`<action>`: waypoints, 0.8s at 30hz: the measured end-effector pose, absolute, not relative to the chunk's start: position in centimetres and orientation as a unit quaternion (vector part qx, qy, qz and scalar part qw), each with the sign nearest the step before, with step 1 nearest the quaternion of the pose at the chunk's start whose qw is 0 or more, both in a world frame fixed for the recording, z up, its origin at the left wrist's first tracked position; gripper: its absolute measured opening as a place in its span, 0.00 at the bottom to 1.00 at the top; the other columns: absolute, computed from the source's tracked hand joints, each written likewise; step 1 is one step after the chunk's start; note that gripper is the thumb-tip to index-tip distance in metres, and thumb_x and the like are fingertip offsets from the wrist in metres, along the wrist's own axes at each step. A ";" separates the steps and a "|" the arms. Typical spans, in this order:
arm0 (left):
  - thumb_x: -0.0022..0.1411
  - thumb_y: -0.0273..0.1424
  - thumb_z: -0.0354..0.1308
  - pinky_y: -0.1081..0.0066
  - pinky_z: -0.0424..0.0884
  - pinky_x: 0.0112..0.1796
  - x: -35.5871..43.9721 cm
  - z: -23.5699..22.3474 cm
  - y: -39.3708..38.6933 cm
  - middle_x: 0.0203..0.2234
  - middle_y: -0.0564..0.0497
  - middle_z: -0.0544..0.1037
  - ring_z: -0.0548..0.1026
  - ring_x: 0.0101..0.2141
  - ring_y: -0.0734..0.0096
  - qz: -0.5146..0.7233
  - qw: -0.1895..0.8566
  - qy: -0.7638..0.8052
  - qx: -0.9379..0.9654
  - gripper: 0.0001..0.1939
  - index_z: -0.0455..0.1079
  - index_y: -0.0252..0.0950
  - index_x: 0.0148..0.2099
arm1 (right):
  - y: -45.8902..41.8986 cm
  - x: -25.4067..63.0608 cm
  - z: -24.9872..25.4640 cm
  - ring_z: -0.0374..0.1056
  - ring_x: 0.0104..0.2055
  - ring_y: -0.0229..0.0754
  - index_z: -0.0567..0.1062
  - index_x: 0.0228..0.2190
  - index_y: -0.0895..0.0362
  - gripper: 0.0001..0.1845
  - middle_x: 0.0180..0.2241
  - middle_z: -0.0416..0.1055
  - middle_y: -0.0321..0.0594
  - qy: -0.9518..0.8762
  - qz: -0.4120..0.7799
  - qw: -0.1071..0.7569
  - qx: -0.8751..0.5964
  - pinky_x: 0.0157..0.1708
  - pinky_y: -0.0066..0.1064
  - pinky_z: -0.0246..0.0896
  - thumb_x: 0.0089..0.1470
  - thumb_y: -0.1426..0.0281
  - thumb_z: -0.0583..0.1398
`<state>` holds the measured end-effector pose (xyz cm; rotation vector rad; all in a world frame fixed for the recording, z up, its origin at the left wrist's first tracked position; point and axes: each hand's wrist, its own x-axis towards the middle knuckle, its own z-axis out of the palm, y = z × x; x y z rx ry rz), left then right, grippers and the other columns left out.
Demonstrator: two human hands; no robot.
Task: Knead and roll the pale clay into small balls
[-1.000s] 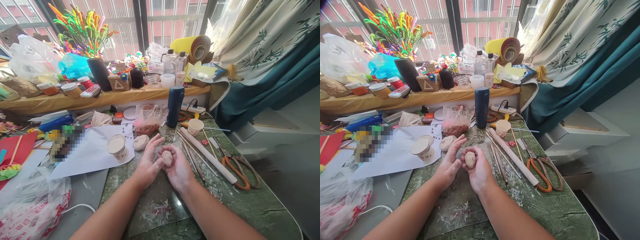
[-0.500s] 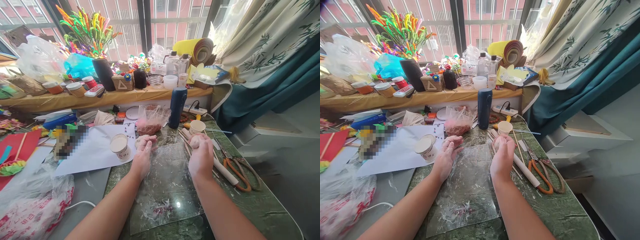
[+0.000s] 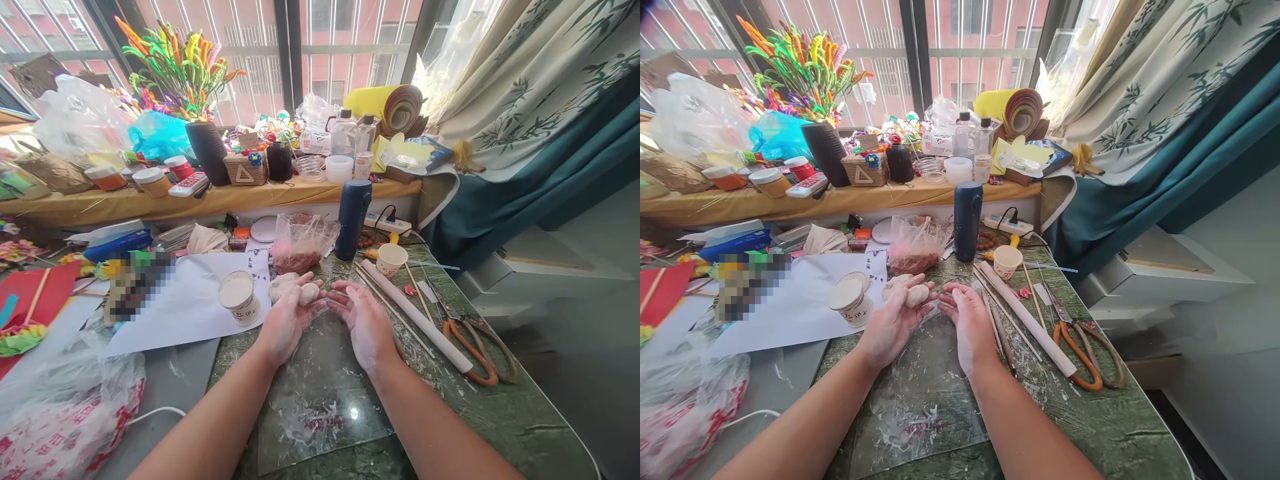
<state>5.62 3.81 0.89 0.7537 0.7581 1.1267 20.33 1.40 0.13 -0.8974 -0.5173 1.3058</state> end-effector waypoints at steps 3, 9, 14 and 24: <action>0.63 0.38 0.64 0.55 0.65 0.60 5.7 0.5 3.4 0.57 0.44 0.75 0.73 0.56 0.59 0.483 0.596 0.374 0.521 0.29 0.64 0.44 0.65 | 1.1 19.7 0.7 0.76 0.45 0.44 0.79 0.38 0.55 0.10 0.41 0.80 0.42 -0.145 0.683 0.643 -0.315 0.48 0.36 0.72 0.57 0.63 0.63; 0.51 0.40 0.74 0.46 0.54 0.64 5.4 1.1 2.2 0.59 0.43 0.72 0.63 0.64 0.46 0.372 0.245 0.400 0.801 0.32 0.72 0.44 0.57 | 0.5 19.0 1.3 0.77 0.40 0.41 0.79 0.37 0.56 0.07 0.37 0.81 0.41 -0.040 0.722 0.638 -0.265 0.40 0.30 0.75 0.61 0.70 0.60; 0.68 0.36 0.57 0.50 0.58 0.63 5.0 0.9 2.6 0.60 0.42 0.68 0.65 0.61 0.55 0.433 0.231 0.406 0.771 0.15 0.70 0.41 0.56 | 0.8 20.2 1.2 0.71 0.24 0.37 0.77 0.32 0.55 0.06 0.24 0.75 0.35 -0.002 0.710 0.637 -0.301 0.15 0.21 0.60 0.59 0.67 0.61; 0.71 0.40 0.53 0.56 0.63 0.59 5.0 0.0 4.0 0.48 0.45 0.77 0.71 0.54 0.58 0.555 0.404 0.425 0.590 0.12 0.75 0.40 0.44 | 1.3 23.4 2.6 0.50 0.10 0.33 0.63 0.14 0.53 0.30 0.08 0.50 0.26 -0.122 0.654 0.677 -0.314 0.10 0.25 0.46 0.58 0.48 0.59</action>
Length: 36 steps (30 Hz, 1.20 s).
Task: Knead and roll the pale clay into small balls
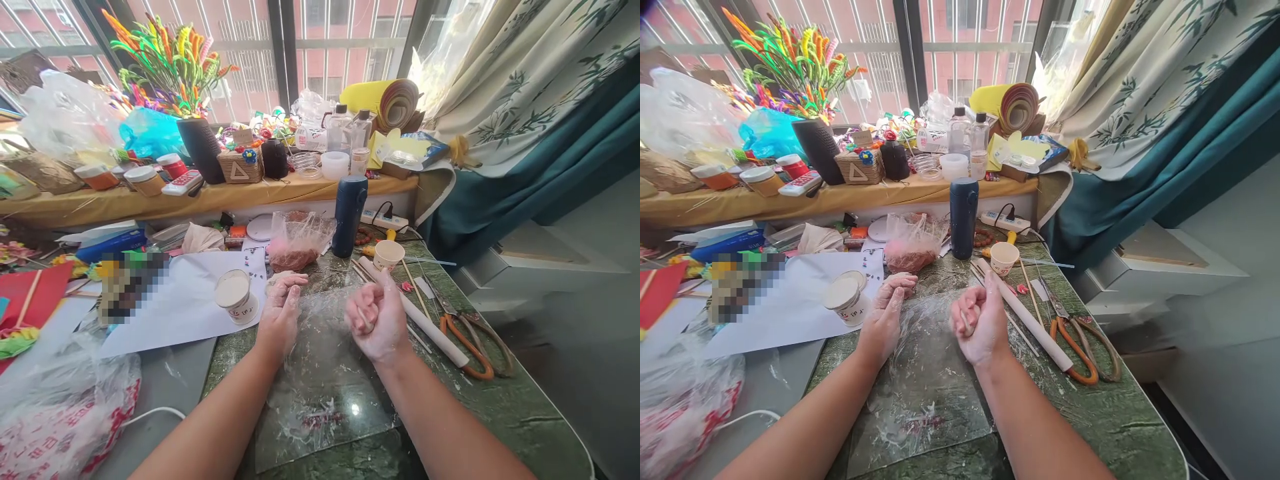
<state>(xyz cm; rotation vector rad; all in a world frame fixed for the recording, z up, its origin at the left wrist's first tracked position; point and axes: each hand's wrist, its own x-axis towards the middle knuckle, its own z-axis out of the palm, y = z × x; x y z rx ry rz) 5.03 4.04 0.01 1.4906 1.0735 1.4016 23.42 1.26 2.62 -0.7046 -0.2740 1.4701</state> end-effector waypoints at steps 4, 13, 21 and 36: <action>0.64 0.44 0.61 0.59 0.70 0.53 5.8 0.2 3.8 0.50 0.45 0.76 0.73 0.52 0.57 0.506 0.549 0.428 0.510 0.15 0.75 0.40 0.46 | 2.2 24.8 2.4 0.68 0.25 0.36 0.72 0.26 0.52 0.14 0.22 0.70 0.30 -0.126 0.334 0.837 -0.416 0.29 0.29 0.69 0.60 0.59 0.59; 0.62 0.42 0.65 0.77 0.69 0.22 5.7 1.1 3.8 0.37 0.49 0.78 0.75 0.25 0.76 0.511 0.658 0.401 0.381 0.22 0.69 0.38 0.53 | 0.7 20.7 0.9 0.66 0.60 0.52 0.81 0.42 0.53 0.18 0.52 0.77 0.44 -0.414 0.377 0.672 -0.485 0.65 0.49 0.52 0.64 0.56 0.56; 0.65 0.32 0.61 0.50 0.68 0.60 6.2 0.6 2.9 0.58 0.42 0.74 0.76 0.56 0.56 0.544 0.538 0.387 0.514 0.17 0.66 0.41 0.55 | 0.9 18.7 0.5 0.77 0.41 0.46 0.78 0.35 0.54 0.13 0.36 0.80 0.40 -0.157 0.683 0.621 -0.351 0.48 0.41 0.71 0.50 0.60 0.68; 0.66 0.49 0.58 0.48 0.61 0.63 5.7 1.3 3.4 0.67 0.44 0.65 0.63 0.66 0.50 0.554 0.666 0.330 0.376 0.23 0.71 0.43 0.57 | 1.6 26.1 4.2 0.71 0.36 0.36 0.73 0.38 0.51 0.06 0.37 0.74 0.33 -0.209 0.384 0.790 -0.430 0.36 0.27 0.67 0.58 0.65 0.62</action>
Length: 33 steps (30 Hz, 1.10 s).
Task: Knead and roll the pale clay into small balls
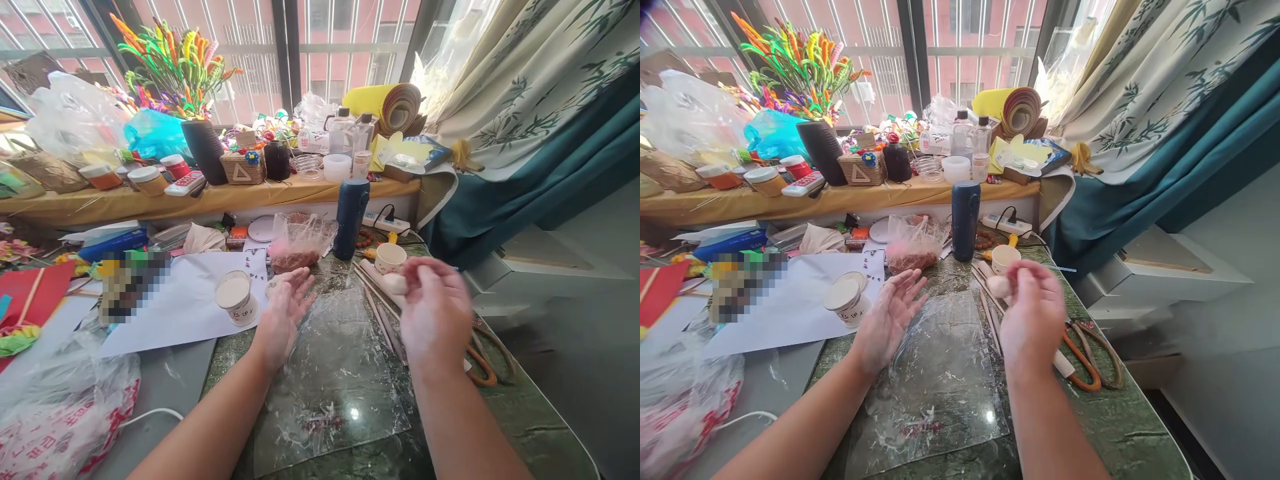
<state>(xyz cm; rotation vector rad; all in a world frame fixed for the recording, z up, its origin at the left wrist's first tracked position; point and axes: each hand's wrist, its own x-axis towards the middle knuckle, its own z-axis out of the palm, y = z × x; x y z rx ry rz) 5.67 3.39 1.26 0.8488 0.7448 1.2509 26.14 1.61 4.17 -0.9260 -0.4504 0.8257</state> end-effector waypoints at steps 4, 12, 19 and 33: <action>0.68 0.45 0.57 0.53 0.61 0.64 6.4 0.7 3.5 0.60 0.40 0.73 0.69 0.62 0.55 0.499 0.740 0.355 0.280 0.19 0.73 0.39 0.53 | 1.5 23.4 2.5 0.71 0.33 0.40 0.75 0.36 0.53 0.08 0.35 0.75 0.37 -0.291 0.333 0.748 -0.495 0.32 0.33 0.69 0.54 0.64 0.65; 0.64 0.43 0.63 0.53 0.67 0.58 6.8 0.2 3.0 0.50 0.40 0.79 0.77 0.52 0.54 0.499 0.718 0.376 0.308 0.18 0.74 0.36 0.49 | 1.7 23.6 0.7 0.72 0.37 0.46 0.76 0.42 0.53 0.13 0.39 0.75 0.42 -0.423 0.266 0.620 -0.605 0.39 0.41 0.69 0.58 0.62 0.59; 0.69 0.43 0.56 0.57 0.73 0.51 6.2 0.5 3.7 0.48 0.39 0.80 0.80 0.49 0.56 0.502 0.745 0.364 0.243 0.17 0.72 0.35 0.49 | 2.8 24.9 -1.6 0.63 0.61 0.60 0.75 0.55 0.54 0.28 0.56 0.72 0.51 -0.664 0.113 0.330 -0.661 0.61 0.54 0.54 0.52 0.75 0.60; 0.65 0.59 0.48 0.68 0.78 0.25 4.8 3.0 3.0 0.69 0.41 0.59 0.83 0.39 0.57 0.400 0.835 0.190 0.327 0.35 0.65 0.46 0.65 | 1.7 21.5 0.7 0.70 0.32 0.41 0.77 0.39 0.55 0.18 0.32 0.76 0.38 -0.273 0.622 0.591 -0.435 0.35 0.34 0.69 0.50 0.57 0.67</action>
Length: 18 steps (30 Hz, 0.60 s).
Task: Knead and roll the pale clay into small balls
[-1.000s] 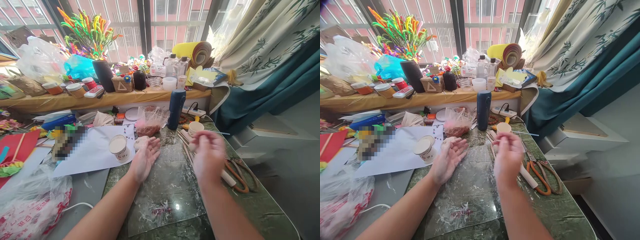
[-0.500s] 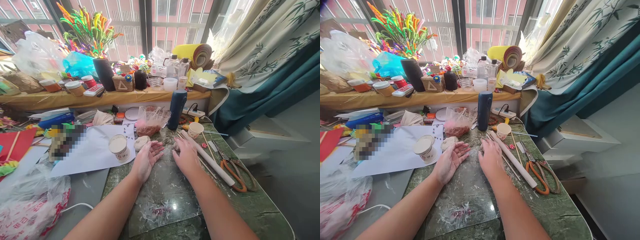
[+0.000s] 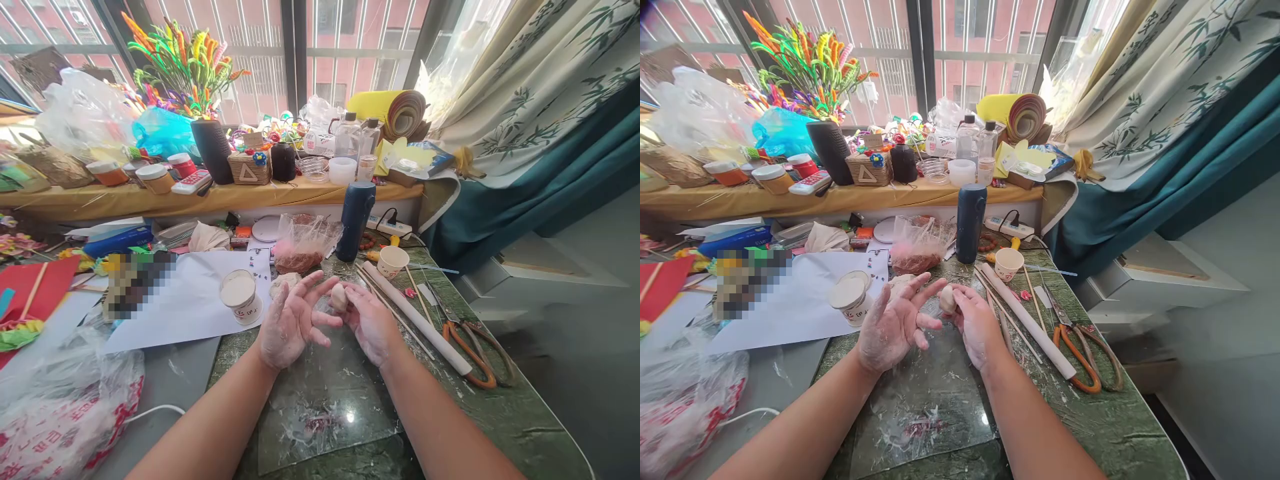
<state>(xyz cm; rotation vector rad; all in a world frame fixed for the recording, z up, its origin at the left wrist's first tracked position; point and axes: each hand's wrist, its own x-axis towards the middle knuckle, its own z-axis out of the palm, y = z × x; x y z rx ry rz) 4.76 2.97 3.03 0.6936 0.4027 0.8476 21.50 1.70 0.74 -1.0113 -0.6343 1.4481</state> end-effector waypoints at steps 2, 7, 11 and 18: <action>0.63 0.62 0.47 0.68 0.79 0.23 4.8 3.4 2.6 0.71 0.42 0.56 0.83 0.40 0.53 0.369 0.843 0.179 0.348 0.38 0.61 0.50 0.68 | 1.4 21.3 1.3 0.67 0.28 0.40 0.78 0.35 0.55 0.14 0.27 0.73 0.35 -0.269 0.656 0.570 -0.414 0.31 0.32 0.67 0.50 0.59 0.67; 0.60 0.63 0.51 0.67 0.81 0.25 5.0 3.2 2.2 0.74 0.46 0.49 0.81 0.47 0.47 0.369 0.836 0.189 0.361 0.41 0.54 0.58 0.71 | 1.0 21.3 2.0 0.67 0.28 0.39 0.79 0.35 0.56 0.15 0.27 0.73 0.35 -0.284 0.658 0.545 -0.435 0.27 0.28 0.63 0.47 0.61 0.68; 0.62 0.62 0.51 0.66 0.82 0.26 5.0 2.8 2.2 0.74 0.49 0.46 0.81 0.46 0.53 0.388 0.815 0.210 0.375 0.40 0.50 0.61 0.72 | 0.8 21.3 1.7 0.71 0.33 0.41 0.79 0.38 0.57 0.20 0.33 0.77 0.38 -0.335 0.642 0.528 -0.443 0.33 0.30 0.66 0.46 0.58 0.70; 0.63 0.62 0.49 0.65 0.82 0.26 5.4 3.0 1.9 0.74 0.50 0.45 0.83 0.37 0.62 0.387 0.786 0.249 0.414 0.40 0.41 0.66 0.72 | 0.7 21.4 0.6 0.73 0.35 0.42 0.81 0.37 0.56 0.17 0.32 0.79 0.40 -0.430 0.575 0.529 -0.454 0.36 0.33 0.67 0.51 0.57 0.69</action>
